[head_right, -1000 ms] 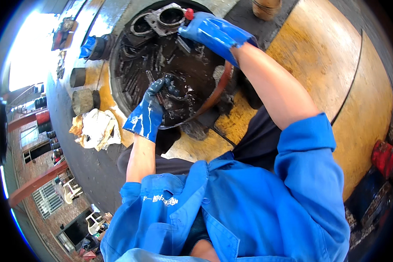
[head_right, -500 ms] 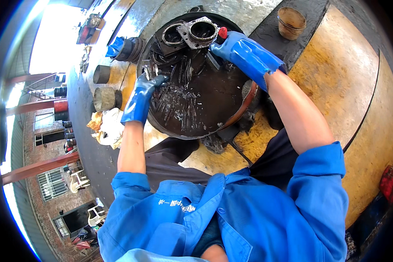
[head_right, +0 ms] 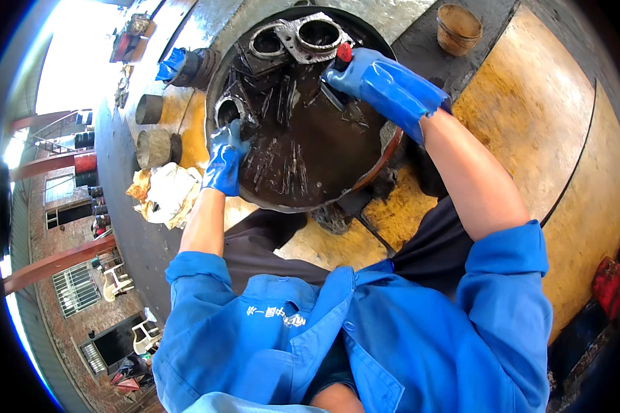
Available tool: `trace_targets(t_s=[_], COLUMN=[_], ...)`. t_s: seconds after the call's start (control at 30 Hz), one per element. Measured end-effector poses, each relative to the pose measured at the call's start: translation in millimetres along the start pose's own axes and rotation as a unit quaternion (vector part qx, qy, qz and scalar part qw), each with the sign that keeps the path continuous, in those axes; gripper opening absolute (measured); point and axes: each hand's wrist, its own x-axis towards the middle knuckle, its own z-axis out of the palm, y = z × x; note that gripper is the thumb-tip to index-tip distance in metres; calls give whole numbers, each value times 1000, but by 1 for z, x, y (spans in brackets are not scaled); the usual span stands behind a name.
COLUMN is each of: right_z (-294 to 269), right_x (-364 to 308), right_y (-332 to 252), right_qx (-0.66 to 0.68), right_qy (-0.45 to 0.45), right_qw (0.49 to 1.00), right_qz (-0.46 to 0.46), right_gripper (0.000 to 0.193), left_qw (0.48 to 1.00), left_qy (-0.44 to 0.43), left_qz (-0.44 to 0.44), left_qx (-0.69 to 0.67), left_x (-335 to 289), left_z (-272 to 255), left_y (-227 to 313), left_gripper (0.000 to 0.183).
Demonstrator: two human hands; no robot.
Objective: The person cleans a metal component using a brush inside a basin of dark fluid, lifting and scrubbing various surfaces of the part.
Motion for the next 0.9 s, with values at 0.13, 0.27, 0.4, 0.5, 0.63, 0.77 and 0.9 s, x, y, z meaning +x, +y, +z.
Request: trace_targets(t_s=[0.13,0.27,0.4,0.5,0.63,0.77,0.9], right_z=[5,29,45,54,48,54,56], right_x=[-5,5,1,4,-17,-20,-26], right_y=[-7,8,-1,0,-9,0,9], right_qx=[-33,-49,-94,-100,-98,-108,-95], right_qy=[-18,-10,-31,-36,-63,-44,-41], right_qw=[999,999,995,994,993,993,995], right_qz=[4,-15,-3,6,-31,-19,-6], right_gripper=[45,46,50,51,49,49,44], left_qw=[995,986,987,968,927,914,952], left_qy=[66,167,95,-150,-280,-244,-219], left_qz=[37,7,-109,-192,-228,-155,-149], left_qx=[65,26,-67,-68,-101,-284,-151], left_x=[-13,-18,-44,-50,-56,-55,-59], left_z=[1,-13,-27,-38,-33,-5,-24], left_y=[3,49,119,167,193,183,221], left_gripper=[54,60,50,58,72,79,80])
